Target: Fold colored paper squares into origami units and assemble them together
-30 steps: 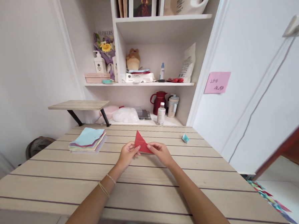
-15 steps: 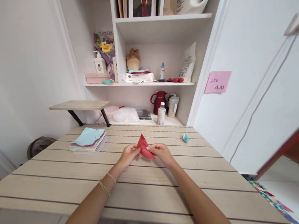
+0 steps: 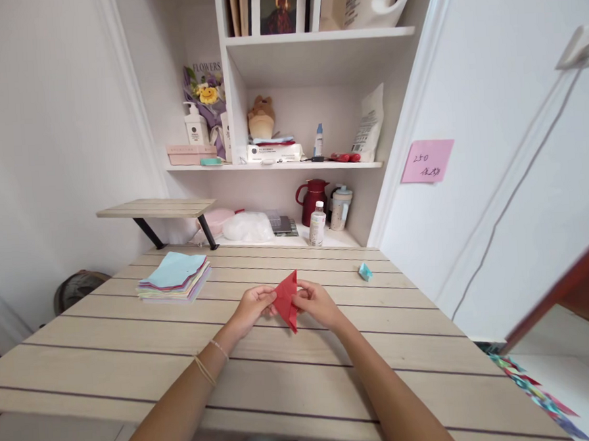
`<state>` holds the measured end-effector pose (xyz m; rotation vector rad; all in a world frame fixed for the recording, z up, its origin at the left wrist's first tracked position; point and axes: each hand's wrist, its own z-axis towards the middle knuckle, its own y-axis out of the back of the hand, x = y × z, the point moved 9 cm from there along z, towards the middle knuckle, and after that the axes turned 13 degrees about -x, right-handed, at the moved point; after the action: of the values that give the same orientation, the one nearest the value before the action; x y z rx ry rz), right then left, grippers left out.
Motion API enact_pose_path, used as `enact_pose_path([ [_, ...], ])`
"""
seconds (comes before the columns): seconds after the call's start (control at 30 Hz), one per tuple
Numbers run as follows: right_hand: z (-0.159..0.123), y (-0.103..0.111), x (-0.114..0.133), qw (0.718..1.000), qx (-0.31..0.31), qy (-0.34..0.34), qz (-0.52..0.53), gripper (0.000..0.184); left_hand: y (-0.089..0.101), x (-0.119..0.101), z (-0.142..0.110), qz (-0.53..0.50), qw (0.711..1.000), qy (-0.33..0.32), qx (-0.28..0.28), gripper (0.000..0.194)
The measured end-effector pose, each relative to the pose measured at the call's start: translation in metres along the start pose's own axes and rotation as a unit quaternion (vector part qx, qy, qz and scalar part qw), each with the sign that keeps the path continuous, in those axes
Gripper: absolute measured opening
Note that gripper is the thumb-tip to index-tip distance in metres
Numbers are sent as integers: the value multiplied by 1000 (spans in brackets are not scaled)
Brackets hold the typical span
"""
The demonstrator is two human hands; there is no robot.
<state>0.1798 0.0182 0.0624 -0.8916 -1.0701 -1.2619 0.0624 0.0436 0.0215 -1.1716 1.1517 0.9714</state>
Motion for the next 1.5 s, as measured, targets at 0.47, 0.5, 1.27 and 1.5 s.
enact_pose_path([
  [0.47,-3,-2,21,952,-4,227,-205,36,-9,8,-12,-47,993,93,52,32],
  [0.5,-2,-1,17,960,4,205,-191,33,-7,7,-11,-36,995,82,48,33],
  [1.27,13,36,-14,991,-130,10,35,31,5,-26,-5,47,994,-93,-37,33],
  [1.5,11,27,-12,993,-104,21,47,28,5,-24,-3,0,994,-104,-47,33],
])
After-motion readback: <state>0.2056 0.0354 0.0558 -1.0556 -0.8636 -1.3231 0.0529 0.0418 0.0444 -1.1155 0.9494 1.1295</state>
